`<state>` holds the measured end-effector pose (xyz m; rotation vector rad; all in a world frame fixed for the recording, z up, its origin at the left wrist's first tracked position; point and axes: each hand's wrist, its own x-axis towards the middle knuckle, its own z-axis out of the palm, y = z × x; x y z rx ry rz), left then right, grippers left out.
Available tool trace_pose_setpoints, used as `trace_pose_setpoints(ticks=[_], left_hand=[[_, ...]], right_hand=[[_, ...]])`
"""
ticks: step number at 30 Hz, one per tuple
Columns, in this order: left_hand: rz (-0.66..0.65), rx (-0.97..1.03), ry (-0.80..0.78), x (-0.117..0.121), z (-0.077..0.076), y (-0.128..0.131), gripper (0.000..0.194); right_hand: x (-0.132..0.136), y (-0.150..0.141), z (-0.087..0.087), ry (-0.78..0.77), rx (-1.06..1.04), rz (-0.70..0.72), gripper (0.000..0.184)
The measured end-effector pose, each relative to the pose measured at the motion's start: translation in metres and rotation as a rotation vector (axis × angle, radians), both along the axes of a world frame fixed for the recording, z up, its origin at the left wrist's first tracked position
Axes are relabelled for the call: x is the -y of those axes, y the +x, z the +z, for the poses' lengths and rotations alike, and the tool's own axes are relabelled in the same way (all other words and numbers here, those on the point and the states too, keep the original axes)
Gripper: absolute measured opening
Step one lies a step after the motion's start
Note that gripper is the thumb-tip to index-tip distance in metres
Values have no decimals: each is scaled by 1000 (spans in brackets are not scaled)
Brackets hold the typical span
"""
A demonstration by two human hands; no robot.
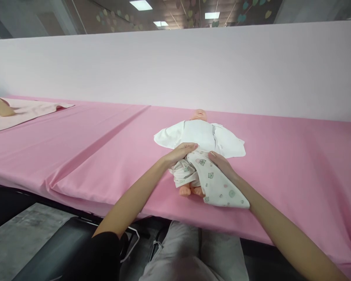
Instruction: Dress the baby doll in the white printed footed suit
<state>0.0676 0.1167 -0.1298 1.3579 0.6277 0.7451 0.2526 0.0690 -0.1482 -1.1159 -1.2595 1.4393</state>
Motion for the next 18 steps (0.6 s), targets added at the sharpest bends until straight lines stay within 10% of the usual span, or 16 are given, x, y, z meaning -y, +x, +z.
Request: trace_pose_setpoints(ticks=[18], left_hand=[[12, 132, -51, -6, -7, -5, 31]], right_hand=[[-5, 6, 1, 13, 145, 74, 45]])
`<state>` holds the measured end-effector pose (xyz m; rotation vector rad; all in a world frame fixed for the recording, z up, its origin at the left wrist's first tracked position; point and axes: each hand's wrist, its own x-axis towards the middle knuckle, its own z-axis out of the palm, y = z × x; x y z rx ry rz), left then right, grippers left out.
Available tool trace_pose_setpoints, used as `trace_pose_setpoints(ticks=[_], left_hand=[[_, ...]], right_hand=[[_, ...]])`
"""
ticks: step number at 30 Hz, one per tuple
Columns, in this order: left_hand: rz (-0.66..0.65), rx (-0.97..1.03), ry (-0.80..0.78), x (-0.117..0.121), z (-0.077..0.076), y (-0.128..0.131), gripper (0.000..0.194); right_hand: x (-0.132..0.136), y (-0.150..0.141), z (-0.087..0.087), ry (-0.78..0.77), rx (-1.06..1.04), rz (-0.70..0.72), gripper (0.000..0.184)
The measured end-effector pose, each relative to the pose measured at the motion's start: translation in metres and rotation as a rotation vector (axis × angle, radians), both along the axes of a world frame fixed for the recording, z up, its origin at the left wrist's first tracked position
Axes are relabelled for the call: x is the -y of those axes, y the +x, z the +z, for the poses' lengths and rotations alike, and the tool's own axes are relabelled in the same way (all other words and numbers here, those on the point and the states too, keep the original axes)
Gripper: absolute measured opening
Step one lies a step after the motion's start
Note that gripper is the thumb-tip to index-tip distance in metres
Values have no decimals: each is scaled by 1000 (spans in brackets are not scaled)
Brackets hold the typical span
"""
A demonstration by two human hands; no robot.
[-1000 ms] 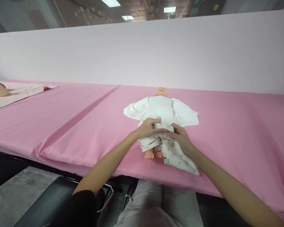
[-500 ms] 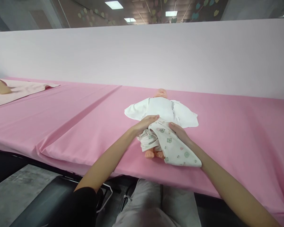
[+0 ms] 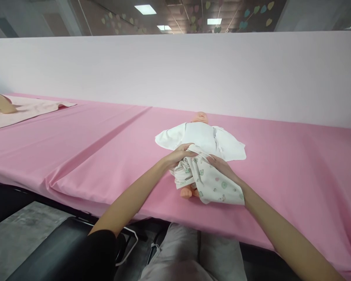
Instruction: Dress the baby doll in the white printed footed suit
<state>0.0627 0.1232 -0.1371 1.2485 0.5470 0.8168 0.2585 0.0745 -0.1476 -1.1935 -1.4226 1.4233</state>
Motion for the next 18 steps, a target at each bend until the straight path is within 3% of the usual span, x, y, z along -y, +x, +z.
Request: trace_pose_setpoints(ticks=[5, 8, 14, 18], left_hand=[[13, 71, -96, -6, -5, -1, 39], [14, 15, -82, -7, -2, -1, 36], [-91, -111, 11, -4, 10, 2, 25], [-210, -290, 212, 5, 24, 3, 22]], right_hand=[[0, 4, 0, 2, -78, 222, 56], [6, 2, 6, 3, -78, 275, 57], [5, -2, 2, -121, -132, 98, 44], [0, -1, -10, -149, -362, 8, 33]])
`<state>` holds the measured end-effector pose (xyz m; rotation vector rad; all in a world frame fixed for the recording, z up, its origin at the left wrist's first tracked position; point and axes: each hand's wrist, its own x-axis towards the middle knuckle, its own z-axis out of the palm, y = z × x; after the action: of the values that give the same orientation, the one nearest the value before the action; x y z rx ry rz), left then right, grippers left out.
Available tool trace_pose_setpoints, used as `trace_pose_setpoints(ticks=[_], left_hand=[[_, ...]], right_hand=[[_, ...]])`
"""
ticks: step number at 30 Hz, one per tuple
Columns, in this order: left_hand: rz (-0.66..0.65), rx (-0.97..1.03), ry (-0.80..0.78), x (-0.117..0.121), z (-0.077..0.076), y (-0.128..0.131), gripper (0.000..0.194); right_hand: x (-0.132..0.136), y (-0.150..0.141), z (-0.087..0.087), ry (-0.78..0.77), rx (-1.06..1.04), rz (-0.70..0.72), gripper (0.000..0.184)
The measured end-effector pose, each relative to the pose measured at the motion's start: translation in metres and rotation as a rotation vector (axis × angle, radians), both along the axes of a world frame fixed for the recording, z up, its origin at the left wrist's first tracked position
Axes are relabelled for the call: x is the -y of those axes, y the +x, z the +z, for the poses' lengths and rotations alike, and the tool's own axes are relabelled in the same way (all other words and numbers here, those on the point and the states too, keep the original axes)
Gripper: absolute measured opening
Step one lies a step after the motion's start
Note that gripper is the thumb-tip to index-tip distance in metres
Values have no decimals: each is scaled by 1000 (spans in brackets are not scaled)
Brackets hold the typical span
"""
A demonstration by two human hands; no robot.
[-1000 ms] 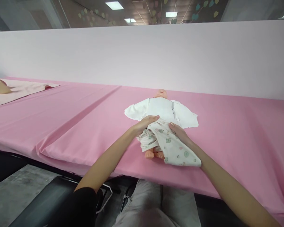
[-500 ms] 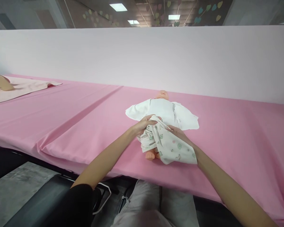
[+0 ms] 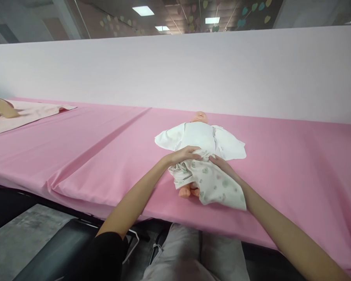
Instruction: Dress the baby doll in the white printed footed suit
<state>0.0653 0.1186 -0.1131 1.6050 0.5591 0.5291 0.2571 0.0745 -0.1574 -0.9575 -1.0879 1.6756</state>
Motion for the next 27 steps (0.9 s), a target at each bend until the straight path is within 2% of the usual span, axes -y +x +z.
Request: trace_pose_setpoints(ticks=[3, 5, 7, 11, 14, 16, 21, 24, 27], left_hand=[[-60, -141, 118, 6, 5, -2, 24], [-68, -125, 77, 6, 2, -4, 28], [-31, -19, -20, 4, -3, -7, 34], [70, 160, -197, -2, -14, -8, 37], [137, 187, -223, -3, -16, -6, 36], [159, 184, -221, -3, -16, -4, 36], [118, 95, -192, -1, -10, -5, 40], [129, -57, -71, 1, -3, -7, 51], [106, -140, 11, 2, 1, -9, 62]], right_hand=[[2, -2, -3, -40, -102, -50, 30], [5, -4, 0, -54, -78, -84, 30], [9, -4, 5, -31, -10, -93, 31], [13, 0, 14, 69, 191, 41, 40], [12, 4, 16, 122, 319, 160, 44], [11, 4, 16, 80, 262, 151, 45], [10, -1, 11, -67, -63, 60, 50], [10, -1, 10, -88, -46, 17, 46], [12, -1, 11, -85, 72, -39, 45]])
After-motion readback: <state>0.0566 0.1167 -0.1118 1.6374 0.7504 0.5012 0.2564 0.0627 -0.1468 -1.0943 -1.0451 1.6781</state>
